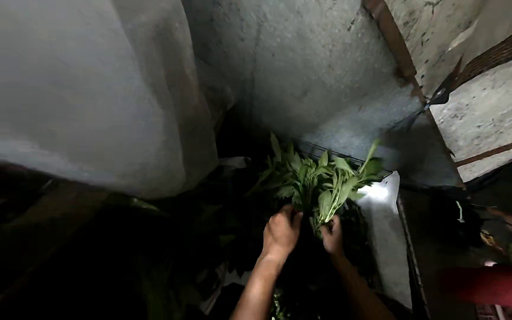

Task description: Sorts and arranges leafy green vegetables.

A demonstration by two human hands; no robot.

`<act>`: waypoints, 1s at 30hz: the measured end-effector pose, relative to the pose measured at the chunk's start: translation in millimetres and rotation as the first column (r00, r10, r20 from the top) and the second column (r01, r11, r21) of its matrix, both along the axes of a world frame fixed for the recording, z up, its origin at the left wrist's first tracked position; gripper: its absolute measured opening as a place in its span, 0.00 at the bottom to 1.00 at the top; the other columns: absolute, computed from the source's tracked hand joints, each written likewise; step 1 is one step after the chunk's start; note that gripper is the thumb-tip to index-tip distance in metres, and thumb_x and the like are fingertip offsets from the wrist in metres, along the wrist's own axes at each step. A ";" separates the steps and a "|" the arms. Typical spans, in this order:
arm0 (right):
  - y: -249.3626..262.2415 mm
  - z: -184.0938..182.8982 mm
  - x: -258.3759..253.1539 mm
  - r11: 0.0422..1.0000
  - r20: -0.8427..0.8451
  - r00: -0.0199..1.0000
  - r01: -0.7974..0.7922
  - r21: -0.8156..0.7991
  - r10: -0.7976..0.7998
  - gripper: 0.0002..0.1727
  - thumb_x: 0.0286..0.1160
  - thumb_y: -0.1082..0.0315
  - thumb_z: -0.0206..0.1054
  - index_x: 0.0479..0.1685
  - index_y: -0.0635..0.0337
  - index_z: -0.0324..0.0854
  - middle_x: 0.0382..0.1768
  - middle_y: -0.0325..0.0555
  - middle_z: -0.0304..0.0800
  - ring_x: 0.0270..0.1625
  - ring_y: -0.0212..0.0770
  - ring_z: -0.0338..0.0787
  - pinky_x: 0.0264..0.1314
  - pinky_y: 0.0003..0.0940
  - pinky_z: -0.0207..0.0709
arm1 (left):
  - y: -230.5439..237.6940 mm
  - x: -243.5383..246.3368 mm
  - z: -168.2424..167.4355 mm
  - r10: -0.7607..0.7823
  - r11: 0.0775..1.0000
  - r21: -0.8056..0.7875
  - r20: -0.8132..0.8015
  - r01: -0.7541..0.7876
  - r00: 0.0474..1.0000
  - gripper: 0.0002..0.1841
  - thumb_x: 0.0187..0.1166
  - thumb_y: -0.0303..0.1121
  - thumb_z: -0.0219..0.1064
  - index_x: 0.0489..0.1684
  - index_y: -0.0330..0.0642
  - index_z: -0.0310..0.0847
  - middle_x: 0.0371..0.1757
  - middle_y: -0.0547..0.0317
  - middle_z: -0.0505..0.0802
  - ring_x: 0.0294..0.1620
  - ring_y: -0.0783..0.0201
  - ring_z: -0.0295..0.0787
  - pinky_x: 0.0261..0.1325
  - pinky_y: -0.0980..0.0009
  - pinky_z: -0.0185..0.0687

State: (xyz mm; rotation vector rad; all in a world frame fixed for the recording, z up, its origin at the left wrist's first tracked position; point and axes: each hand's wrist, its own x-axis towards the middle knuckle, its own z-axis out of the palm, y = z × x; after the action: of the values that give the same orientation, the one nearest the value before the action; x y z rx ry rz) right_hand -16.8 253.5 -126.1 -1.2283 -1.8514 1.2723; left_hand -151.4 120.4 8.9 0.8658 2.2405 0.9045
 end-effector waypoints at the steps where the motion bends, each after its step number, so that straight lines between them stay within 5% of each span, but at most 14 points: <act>1: -6.9 2.0 4.8 1.000 -0.030 0.999 -0.014 0.016 0.015 0.28 0.71 0.77 0.67 0.74 0.75 0.69 0.61 0.66 0.85 0.61 0.48 0.88 0.66 0.41 0.83 | 0.0 1.1 0.7 -0.006 1.000 -0.002 0.010 0.006 1.000 0.19 0.90 0.44 0.59 0.68 0.41 0.82 0.58 0.42 0.92 0.61 0.43 0.90 0.67 0.40 0.81; 4: -17.2 22.2 9.4 0.989 -0.071 0.997 0.031 0.142 -0.021 0.28 0.73 0.74 0.68 0.74 0.75 0.72 0.71 0.69 0.78 0.74 0.52 0.80 0.78 0.43 0.75 | -0.5 3.3 1.6 -0.008 1.000 0.019 0.018 0.008 1.000 0.19 0.90 0.44 0.58 0.68 0.41 0.82 0.59 0.42 0.92 0.63 0.44 0.89 0.68 0.40 0.80; 7: -21.6 70.4 7.5 0.959 -0.062 0.996 0.079 0.271 -0.065 0.24 0.79 0.63 0.68 0.68 0.72 0.78 0.72 0.67 0.74 0.76 0.56 0.75 0.79 0.48 0.71 | -1.1 2.8 1.8 0.007 0.999 0.048 0.028 -0.008 1.000 0.19 0.90 0.43 0.58 0.67 0.40 0.82 0.59 0.42 0.91 0.64 0.43 0.89 0.69 0.40 0.79; 10: -16.4 94.6 1.9 0.989 -0.192 0.981 0.025 0.148 0.004 0.20 0.86 0.70 0.60 0.71 0.72 0.71 0.53 0.55 0.86 0.54 0.37 0.88 0.61 0.33 0.83 | -1.3 2.4 1.6 0.015 0.993 0.114 0.034 -0.019 0.999 0.18 0.90 0.41 0.59 0.66 0.40 0.83 0.59 0.42 0.92 0.63 0.44 0.89 0.70 0.41 0.79; 12: -14.0 90.2 -0.1 0.998 -0.309 0.949 -0.039 0.055 0.054 0.15 0.87 0.72 0.55 0.67 0.71 0.70 0.39 0.48 0.82 0.36 0.32 0.85 0.41 0.28 0.84 | -2.4 2.8 -3.2 0.032 0.962 0.269 0.041 -0.042 0.999 0.14 0.88 0.38 0.61 0.59 0.39 0.86 0.54 0.46 0.93 0.58 0.51 0.90 0.67 0.48 0.81; 15: -29.1 91.8 -0.3 0.995 -0.270 0.960 -0.048 0.082 0.069 0.16 0.90 0.69 0.54 0.67 0.70 0.74 0.41 0.46 0.84 0.37 0.29 0.85 0.43 0.25 0.83 | -2.1 1.5 -13.0 0.042 0.771 0.624 0.148 -0.126 0.988 0.09 0.83 0.32 0.65 0.47 0.37 0.88 0.44 0.57 0.92 0.47 0.69 0.89 0.58 0.67 0.84; 17: -41.3 82.7 -1.0 0.988 -0.223 0.969 -0.073 0.134 0.102 0.16 0.90 0.67 0.53 0.64 0.70 0.75 0.36 0.42 0.83 0.34 0.27 0.84 0.42 0.23 0.81 | -2.6 3.4 -13.6 -0.072 0.618 0.758 0.319 -0.208 0.945 0.06 0.81 0.26 0.64 0.44 0.34 0.86 0.39 0.61 0.93 0.41 0.72 0.90 0.52 0.72 0.88; 19: -49.6 70.0 -1.6 0.972 -0.164 0.976 -0.105 0.211 0.141 0.17 0.89 0.67 0.53 0.62 0.70 0.78 0.37 0.43 0.86 0.35 0.27 0.84 0.44 0.25 0.82 | -4.2 5.0 -9.7 -0.143 0.680 0.685 0.472 -0.260 0.870 0.07 0.84 0.26 0.63 0.48 0.32 0.85 0.38 0.58 0.94 0.36 0.69 0.91 0.44 0.72 0.89; 21: -55.8 61.0 -2.5 0.940 -0.119 0.974 -0.151 0.307 0.195 0.17 0.88 0.67 0.54 0.60 0.72 0.81 0.40 0.46 0.89 0.36 0.27 0.86 0.45 0.25 0.83 | -2.4 3.1 -12.1 -0.096 0.842 0.494 0.533 -0.217 0.841 0.13 0.85 0.34 0.67 0.57 0.33 0.83 0.41 0.54 0.92 0.34 0.66 0.89 0.40 0.69 0.87; 23: -59.8 54.3 -1.2 0.910 -0.084 0.963 -0.211 0.357 0.257 0.17 0.87 0.68 0.55 0.57 0.73 0.83 0.39 0.49 0.90 0.37 0.29 0.88 0.46 0.26 0.84 | -0.8 4.5 -15.1 -0.035 0.886 0.395 0.581 -0.244 0.814 0.18 0.79 0.38 0.74 0.58 0.34 0.82 0.41 0.54 0.92 0.33 0.67 0.88 0.37 0.69 0.86; 27: -63.0 51.0 1.6 0.877 -0.049 0.913 -0.374 0.301 0.406 0.17 0.86 0.66 0.57 0.55 0.72 0.85 0.38 0.47 0.91 0.36 0.27 0.88 0.45 0.24 0.84 | -2.6 3.4 -10.5 0.058 0.707 0.441 0.744 -0.554 0.666 0.22 0.72 0.23 0.76 0.63 0.31 0.77 0.50 0.49 0.91 0.45 0.65 0.89 0.46 0.68 0.88; 30: -63.0 59.5 -6.7 0.889 -0.070 0.918 -0.356 0.287 0.390 0.18 0.83 0.62 0.60 0.56 0.70 0.85 0.41 0.47 0.93 0.43 0.31 0.92 0.52 0.32 0.88 | -0.1 3.8 -13.9 0.068 0.688 0.429 0.765 -0.585 0.641 0.19 0.73 0.24 0.76 0.60 0.32 0.79 0.45 0.51 0.91 0.35 0.66 0.88 0.35 0.71 0.85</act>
State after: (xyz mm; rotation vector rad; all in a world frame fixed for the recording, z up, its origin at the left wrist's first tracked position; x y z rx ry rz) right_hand -23.4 190.5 -66.6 -0.6496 -2.1497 1.2048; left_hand -147.5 120.3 -5.0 0.2002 1.3864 1.9130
